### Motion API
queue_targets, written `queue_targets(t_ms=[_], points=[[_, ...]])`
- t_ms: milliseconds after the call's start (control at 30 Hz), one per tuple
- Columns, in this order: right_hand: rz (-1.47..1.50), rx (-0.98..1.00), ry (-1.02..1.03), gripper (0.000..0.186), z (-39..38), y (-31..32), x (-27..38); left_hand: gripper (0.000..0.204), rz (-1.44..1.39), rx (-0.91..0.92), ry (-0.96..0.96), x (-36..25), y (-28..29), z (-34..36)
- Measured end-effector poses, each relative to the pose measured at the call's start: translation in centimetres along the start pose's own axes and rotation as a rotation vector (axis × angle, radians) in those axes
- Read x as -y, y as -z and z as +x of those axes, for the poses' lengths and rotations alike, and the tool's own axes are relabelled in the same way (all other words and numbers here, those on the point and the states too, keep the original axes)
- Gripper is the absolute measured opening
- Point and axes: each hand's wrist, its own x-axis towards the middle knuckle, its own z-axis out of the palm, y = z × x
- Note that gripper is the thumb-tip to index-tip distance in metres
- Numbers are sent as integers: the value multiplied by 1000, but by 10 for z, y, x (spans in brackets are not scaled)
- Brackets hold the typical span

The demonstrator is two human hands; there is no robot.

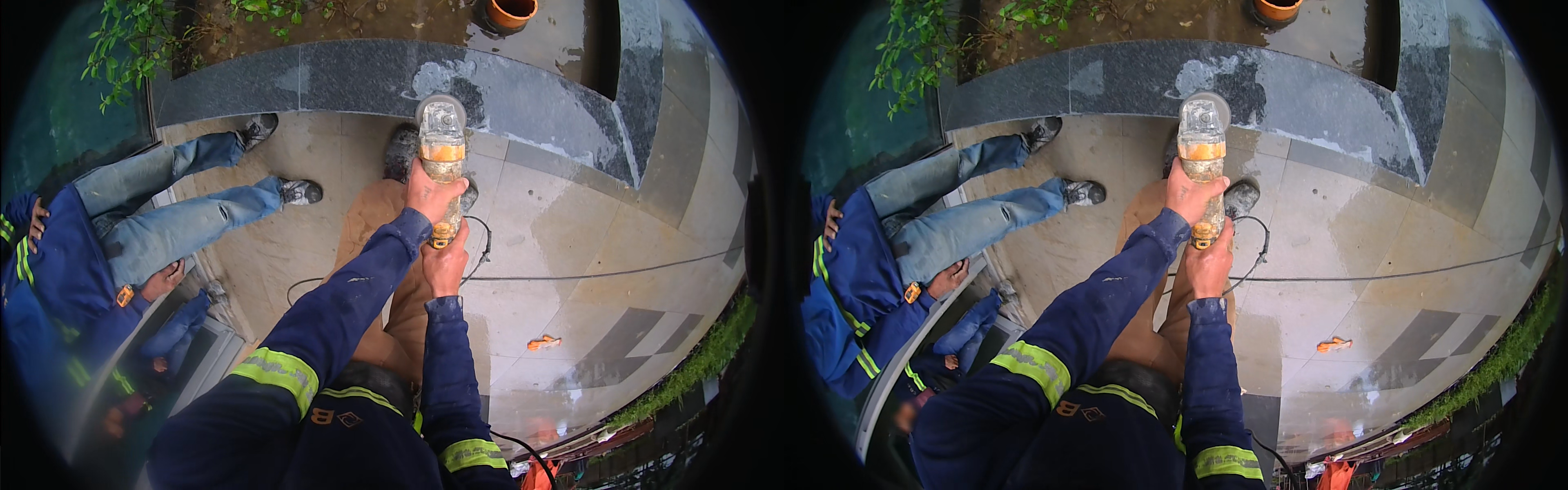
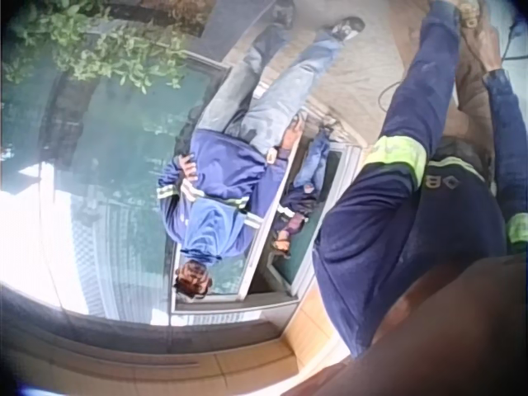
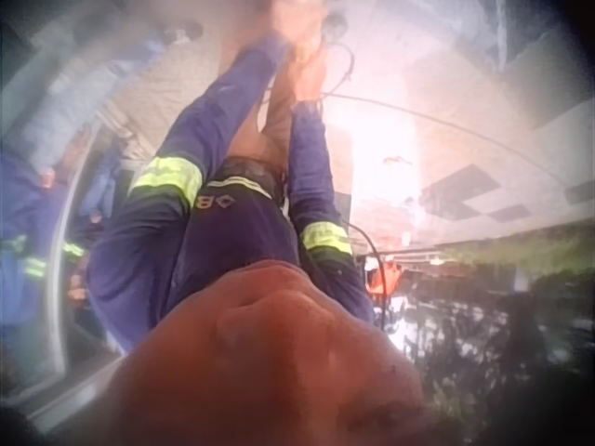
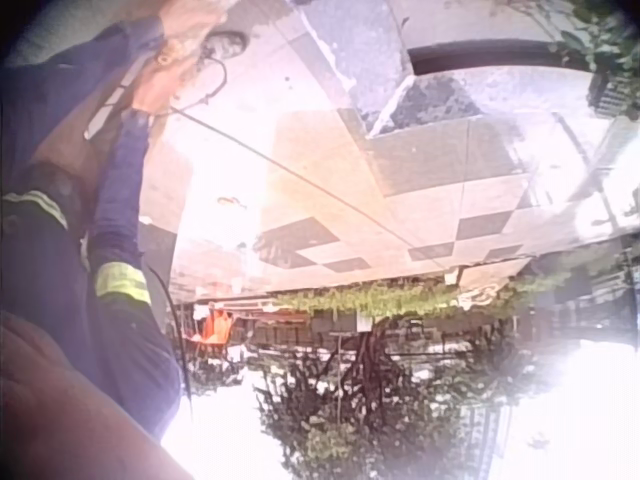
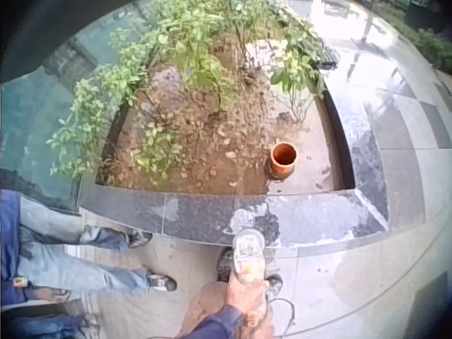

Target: The person uses a handheld angle grinder to grind the edge of a dark stone step. The person holds the tool with both hands and moves it along the curved edge while a coworker stands nearby.

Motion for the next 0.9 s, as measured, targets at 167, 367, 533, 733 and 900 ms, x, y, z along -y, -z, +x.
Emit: queue_targets(t_ms=[167, 367, 533, 733, 900], points=[[-17, 39, -7, 76, 2, 2, 7, 69, 10, -44, -90, 12, 4, 11], [-7, -9, -10, 77, -1, 2, -7, 71, 33, -8, -1, 4, -5, 0], [-32, 36, -14, 78, 1, 5, 6, 63, 73, -45, -82, 9, 1, 8], [-26, 9, 21, 78, -4, 4, -12, 62, -11, -18, -17, -1, -2, -8], [-36, 9, 45, 78, 2, 6, -3, 70, 51, -25, -29, -2, -3, 2]])
